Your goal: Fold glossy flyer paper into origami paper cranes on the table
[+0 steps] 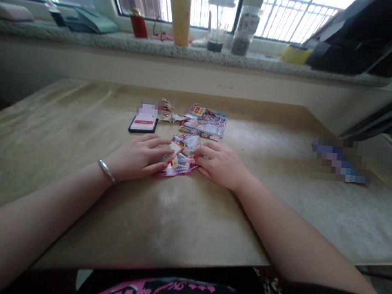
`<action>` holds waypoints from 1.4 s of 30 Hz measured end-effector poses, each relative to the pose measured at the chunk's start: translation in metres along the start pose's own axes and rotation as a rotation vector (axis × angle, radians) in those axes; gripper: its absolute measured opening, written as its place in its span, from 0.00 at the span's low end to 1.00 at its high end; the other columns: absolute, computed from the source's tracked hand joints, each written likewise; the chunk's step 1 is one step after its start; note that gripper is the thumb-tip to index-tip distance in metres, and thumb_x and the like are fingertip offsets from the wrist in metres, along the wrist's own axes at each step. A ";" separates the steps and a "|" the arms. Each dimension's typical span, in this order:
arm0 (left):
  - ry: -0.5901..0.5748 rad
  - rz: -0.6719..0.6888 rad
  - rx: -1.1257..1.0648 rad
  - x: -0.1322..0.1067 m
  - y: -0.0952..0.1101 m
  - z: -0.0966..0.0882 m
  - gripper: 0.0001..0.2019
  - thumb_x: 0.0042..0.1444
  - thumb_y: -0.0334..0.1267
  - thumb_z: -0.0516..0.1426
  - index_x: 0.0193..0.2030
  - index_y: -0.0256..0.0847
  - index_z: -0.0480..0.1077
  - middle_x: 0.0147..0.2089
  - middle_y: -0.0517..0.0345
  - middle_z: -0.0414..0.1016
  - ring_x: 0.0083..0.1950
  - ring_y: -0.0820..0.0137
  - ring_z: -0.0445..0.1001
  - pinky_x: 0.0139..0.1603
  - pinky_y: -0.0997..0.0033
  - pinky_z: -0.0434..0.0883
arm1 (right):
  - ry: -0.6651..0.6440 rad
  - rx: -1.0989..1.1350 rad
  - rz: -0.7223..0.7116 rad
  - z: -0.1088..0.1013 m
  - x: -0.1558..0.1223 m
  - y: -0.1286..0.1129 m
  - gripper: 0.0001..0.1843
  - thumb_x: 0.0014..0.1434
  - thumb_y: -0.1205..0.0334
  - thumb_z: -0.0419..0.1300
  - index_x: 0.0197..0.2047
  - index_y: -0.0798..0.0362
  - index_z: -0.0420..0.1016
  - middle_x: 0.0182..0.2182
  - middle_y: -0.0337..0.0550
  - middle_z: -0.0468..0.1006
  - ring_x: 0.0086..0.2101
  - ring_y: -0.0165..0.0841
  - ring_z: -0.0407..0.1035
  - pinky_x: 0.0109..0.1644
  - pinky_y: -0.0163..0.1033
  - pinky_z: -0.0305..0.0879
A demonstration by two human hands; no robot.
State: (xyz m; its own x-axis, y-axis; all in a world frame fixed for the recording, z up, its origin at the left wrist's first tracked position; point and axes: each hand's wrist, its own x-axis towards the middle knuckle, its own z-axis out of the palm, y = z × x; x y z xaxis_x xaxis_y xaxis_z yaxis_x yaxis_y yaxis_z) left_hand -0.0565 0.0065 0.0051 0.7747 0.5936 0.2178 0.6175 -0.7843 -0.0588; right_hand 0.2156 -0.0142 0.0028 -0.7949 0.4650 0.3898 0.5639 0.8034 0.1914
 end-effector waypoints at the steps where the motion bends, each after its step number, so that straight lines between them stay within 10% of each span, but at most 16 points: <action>1: -0.010 -0.002 -0.008 0.000 0.001 0.000 0.20 0.62 0.48 0.50 0.54 0.42 0.71 0.59 0.49 0.67 0.56 0.58 0.65 0.58 0.55 0.64 | -0.009 0.013 -0.016 0.000 0.001 -0.001 0.13 0.63 0.59 0.53 0.42 0.53 0.78 0.44 0.45 0.78 0.45 0.38 0.68 0.49 0.43 0.66; 9: 0.003 0.086 -0.065 0.002 -0.001 0.007 0.15 0.63 0.41 0.51 0.53 0.46 0.71 0.52 0.52 0.70 0.50 0.64 0.67 0.53 0.62 0.66 | -0.046 0.318 -0.036 0.005 0.003 -0.005 0.09 0.58 0.68 0.54 0.38 0.52 0.75 0.42 0.41 0.80 0.50 0.35 0.68 0.54 0.40 0.66; 16: -0.066 0.216 -0.066 0.002 0.002 0.001 0.22 0.59 0.51 0.54 0.57 0.44 0.68 0.55 0.50 0.70 0.51 0.60 0.68 0.53 0.60 0.67 | -0.079 0.358 0.003 0.005 0.003 -0.005 0.10 0.62 0.65 0.52 0.37 0.52 0.75 0.39 0.45 0.80 0.42 0.34 0.72 0.48 0.40 0.67; 24: 0.067 0.203 -0.008 0.005 0.001 0.012 0.14 0.64 0.37 0.50 0.54 0.46 0.71 0.50 0.53 0.74 0.46 0.66 0.71 0.47 0.65 0.69 | -0.060 0.431 0.142 0.005 -0.001 -0.003 0.11 0.62 0.60 0.53 0.32 0.54 0.74 0.28 0.45 0.77 0.31 0.32 0.69 0.37 0.36 0.62; 42: 0.045 0.127 -0.062 0.004 0.004 0.007 0.17 0.62 0.34 0.51 0.57 0.38 0.68 0.43 0.49 0.77 0.41 0.68 0.76 0.43 0.69 0.74 | -0.165 0.467 0.831 0.014 0.004 -0.002 0.11 0.56 0.54 0.56 0.28 0.52 0.70 0.20 0.37 0.71 0.21 0.29 0.61 0.24 0.33 0.50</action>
State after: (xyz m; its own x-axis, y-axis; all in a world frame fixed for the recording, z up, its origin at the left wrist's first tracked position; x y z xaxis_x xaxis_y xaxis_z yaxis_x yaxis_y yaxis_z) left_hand -0.0494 0.0071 -0.0014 0.8383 0.4815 0.2557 0.5043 -0.8630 -0.0282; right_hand 0.2081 -0.0084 -0.0082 -0.2245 0.9692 0.1011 0.8426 0.2452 -0.4794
